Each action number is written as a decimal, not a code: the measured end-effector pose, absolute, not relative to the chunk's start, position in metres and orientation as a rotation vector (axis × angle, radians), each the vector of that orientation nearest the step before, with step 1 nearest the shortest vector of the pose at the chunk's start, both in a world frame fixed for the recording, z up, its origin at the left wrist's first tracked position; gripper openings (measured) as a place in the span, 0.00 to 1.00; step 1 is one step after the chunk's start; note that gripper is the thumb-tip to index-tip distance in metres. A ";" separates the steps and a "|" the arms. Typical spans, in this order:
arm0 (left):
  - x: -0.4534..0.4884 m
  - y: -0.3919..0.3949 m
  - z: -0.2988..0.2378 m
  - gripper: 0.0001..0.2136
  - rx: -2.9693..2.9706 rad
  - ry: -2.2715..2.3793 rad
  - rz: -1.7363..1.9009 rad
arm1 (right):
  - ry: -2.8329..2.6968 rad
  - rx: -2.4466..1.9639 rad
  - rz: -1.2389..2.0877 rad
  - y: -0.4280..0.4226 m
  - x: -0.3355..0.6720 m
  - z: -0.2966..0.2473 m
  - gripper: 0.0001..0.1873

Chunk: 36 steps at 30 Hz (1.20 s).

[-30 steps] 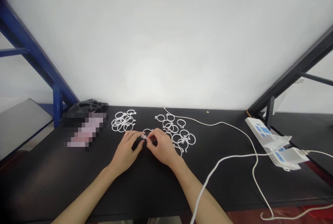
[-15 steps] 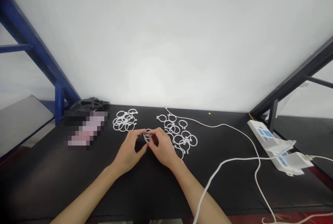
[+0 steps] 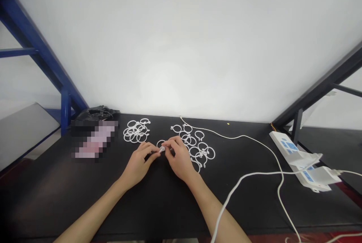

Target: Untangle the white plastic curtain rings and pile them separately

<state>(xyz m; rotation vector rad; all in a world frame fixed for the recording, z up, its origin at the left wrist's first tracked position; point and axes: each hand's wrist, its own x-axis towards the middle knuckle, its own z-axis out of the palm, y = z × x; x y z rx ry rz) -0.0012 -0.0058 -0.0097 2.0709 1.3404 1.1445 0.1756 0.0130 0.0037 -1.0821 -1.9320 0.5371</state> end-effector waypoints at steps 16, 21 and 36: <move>0.000 -0.009 -0.017 0.05 2.170 1.282 1.078 | -2.009 -1.031 0.611 0.009 0.174 0.005 0.10; 0.000 -0.008 -0.018 0.05 2.193 1.293 1.102 | -1.928 -1.083 0.646 0.012 0.176 0.007 0.08; 0.000 -0.007 -0.019 0.06 2.237 1.305 1.169 | -1.924 -1.113 0.589 0.015 0.177 0.006 0.08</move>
